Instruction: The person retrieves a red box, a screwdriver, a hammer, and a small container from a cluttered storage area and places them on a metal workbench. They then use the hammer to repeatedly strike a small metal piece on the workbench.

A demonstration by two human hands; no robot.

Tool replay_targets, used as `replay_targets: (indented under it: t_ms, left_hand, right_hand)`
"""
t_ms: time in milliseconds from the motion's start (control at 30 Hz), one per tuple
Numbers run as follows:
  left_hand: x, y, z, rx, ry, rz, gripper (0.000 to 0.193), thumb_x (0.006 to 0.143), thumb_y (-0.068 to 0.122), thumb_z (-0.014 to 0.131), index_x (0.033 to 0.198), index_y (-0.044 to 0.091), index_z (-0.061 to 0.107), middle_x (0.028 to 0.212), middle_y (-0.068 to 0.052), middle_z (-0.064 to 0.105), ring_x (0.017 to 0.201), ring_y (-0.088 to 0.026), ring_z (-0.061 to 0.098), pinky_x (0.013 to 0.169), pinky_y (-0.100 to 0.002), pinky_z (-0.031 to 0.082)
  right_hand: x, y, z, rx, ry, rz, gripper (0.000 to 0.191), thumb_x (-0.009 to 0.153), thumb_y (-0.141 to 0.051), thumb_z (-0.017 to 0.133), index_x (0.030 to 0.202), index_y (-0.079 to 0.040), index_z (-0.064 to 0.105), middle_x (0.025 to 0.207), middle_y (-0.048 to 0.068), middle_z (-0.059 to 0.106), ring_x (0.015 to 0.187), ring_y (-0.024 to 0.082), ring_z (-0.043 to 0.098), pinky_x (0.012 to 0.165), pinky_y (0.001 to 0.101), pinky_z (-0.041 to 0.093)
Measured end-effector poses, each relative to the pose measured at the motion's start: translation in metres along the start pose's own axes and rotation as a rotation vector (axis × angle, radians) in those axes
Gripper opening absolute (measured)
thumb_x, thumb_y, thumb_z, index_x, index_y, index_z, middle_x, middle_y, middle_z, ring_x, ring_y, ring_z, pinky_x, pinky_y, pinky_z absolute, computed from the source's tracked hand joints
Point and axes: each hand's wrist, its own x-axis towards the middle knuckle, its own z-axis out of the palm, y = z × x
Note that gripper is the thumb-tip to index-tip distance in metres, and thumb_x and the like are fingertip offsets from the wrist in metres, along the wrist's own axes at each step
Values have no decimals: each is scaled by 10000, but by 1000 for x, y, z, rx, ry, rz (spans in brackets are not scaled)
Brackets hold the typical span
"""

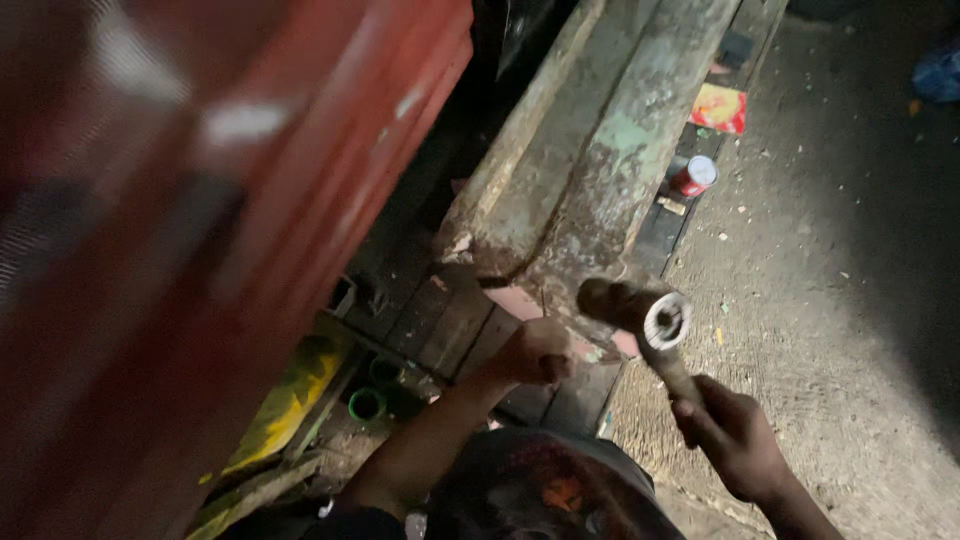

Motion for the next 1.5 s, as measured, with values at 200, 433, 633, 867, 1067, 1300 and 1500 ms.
replay_targets:
  t_ms: [200,433,633,867,1067,1300,1500]
  left_hand:
    - [-2,25,-5,-110,-122,120,198,876,131,602,690,147,538,701,-42,562,655,-282,560,650,-458,441]
    - [-12,23,-4,97,27,75,275,815,57,616,620,108,428,629,-75,455,570,-286,502,572,-439,427]
    - [-14,24,-14,13,68,-2,233,837,47,624,675,103,466,669,-74,521,623,-295,553,619,-433,440]
    - [-2,7,-38,20,159,26,223,892,99,624,708,108,497,674,-55,541,611,-247,557,594,-395,454]
    - [1,-7,-53,-19,204,-29,234,937,171,619,733,120,516,683,-35,558,602,-187,556,569,-350,474]
    - [-6,-42,-60,-140,357,-149,268,990,255,613,762,134,538,695,-11,578,591,-116,554,541,-298,497]
    - [-5,-58,-57,-373,196,-273,314,932,279,684,703,114,547,586,32,497,478,-61,440,455,-262,430]
  right_hand:
    - [5,1,-1,-18,84,-103,369,975,-336,622,900,24,661,662,78,627,598,151,584,543,331,481]
    - [11,-5,4,0,35,-39,354,969,-312,623,925,37,662,676,84,627,605,162,576,551,346,487]
    - [18,-9,10,-22,-17,-20,315,966,-282,617,941,29,665,676,79,620,604,161,571,549,345,486]
    - [24,-13,13,-26,-28,-20,308,971,-261,623,926,42,660,667,82,624,590,165,579,538,345,491]
    - [29,-11,14,79,-31,-47,304,984,-253,613,966,49,646,696,78,614,604,154,570,543,338,490]
    - [33,-15,15,69,-15,-45,310,995,-248,605,979,59,645,712,87,631,605,161,590,540,339,498]
    - [44,-22,22,13,-34,-62,331,989,-274,599,974,51,660,702,84,643,595,160,617,535,334,533]
